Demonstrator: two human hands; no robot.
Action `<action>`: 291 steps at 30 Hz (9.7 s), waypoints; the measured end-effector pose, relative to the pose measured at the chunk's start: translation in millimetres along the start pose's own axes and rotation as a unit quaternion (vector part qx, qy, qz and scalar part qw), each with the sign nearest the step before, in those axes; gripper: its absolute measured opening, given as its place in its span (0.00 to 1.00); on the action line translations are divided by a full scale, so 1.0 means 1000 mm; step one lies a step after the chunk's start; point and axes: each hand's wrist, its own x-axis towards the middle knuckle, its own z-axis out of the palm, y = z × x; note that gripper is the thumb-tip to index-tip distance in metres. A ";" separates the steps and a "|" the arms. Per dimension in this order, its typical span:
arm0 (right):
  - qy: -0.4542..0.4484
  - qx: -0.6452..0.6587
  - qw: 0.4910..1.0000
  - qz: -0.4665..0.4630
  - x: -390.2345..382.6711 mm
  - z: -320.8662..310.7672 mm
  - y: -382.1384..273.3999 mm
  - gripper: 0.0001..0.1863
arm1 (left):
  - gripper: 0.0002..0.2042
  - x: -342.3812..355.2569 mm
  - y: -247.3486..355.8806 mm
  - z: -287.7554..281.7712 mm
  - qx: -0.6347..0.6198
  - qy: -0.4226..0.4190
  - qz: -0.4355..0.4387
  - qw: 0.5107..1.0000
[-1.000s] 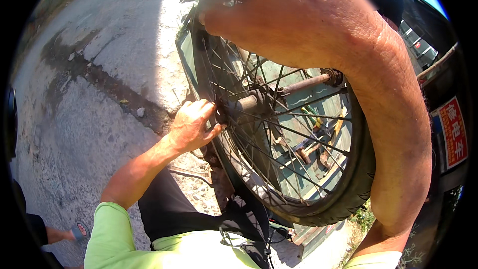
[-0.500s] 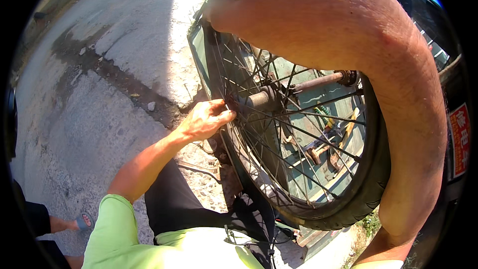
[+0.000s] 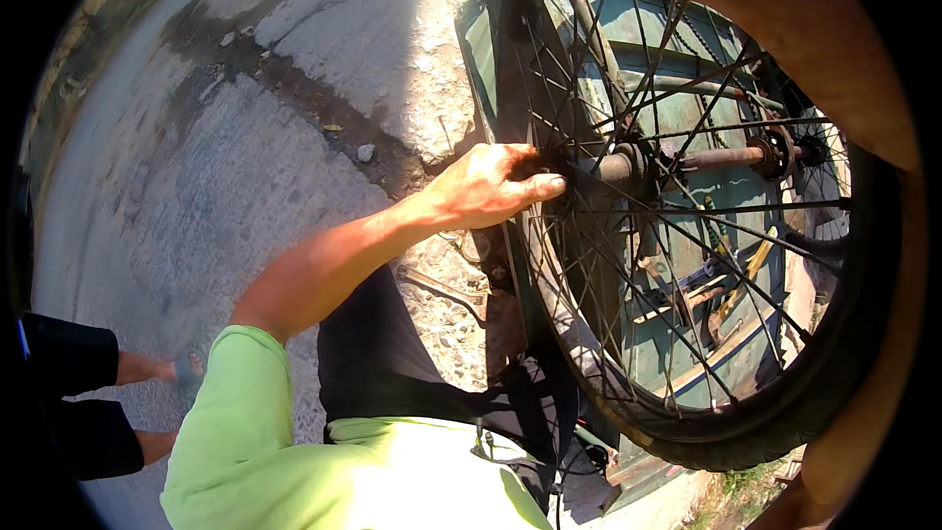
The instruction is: The person removes a bicycle wheel from a green cargo cart and works on the hub assembly. They use a hammer to tap the axle and a wrench to tighten the nuts, assisted by another person who holds the wheel steady.
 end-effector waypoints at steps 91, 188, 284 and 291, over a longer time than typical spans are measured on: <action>-0.006 -0.065 0.996 0.062 0.003 -0.008 -0.006 0.18 | 0.13 0.003 0.038 -0.009 -0.098 -0.098 -0.072 0.988; -0.021 -0.038 0.997 0.065 -0.002 -0.007 -0.008 0.18 | 0.13 0.007 0.015 -0.002 -0.301 -0.137 -0.283 0.900; -0.013 0.054 0.997 0.044 -0.028 -0.008 -0.014 0.20 | 0.26 -0.030 0.010 0.015 0.013 0.024 0.030 0.999; 0.115 0.057 0.991 0.045 -0.093 0.014 -0.061 0.24 | 0.25 -0.078 -0.007 0.018 -0.054 -0.005 -0.024 0.998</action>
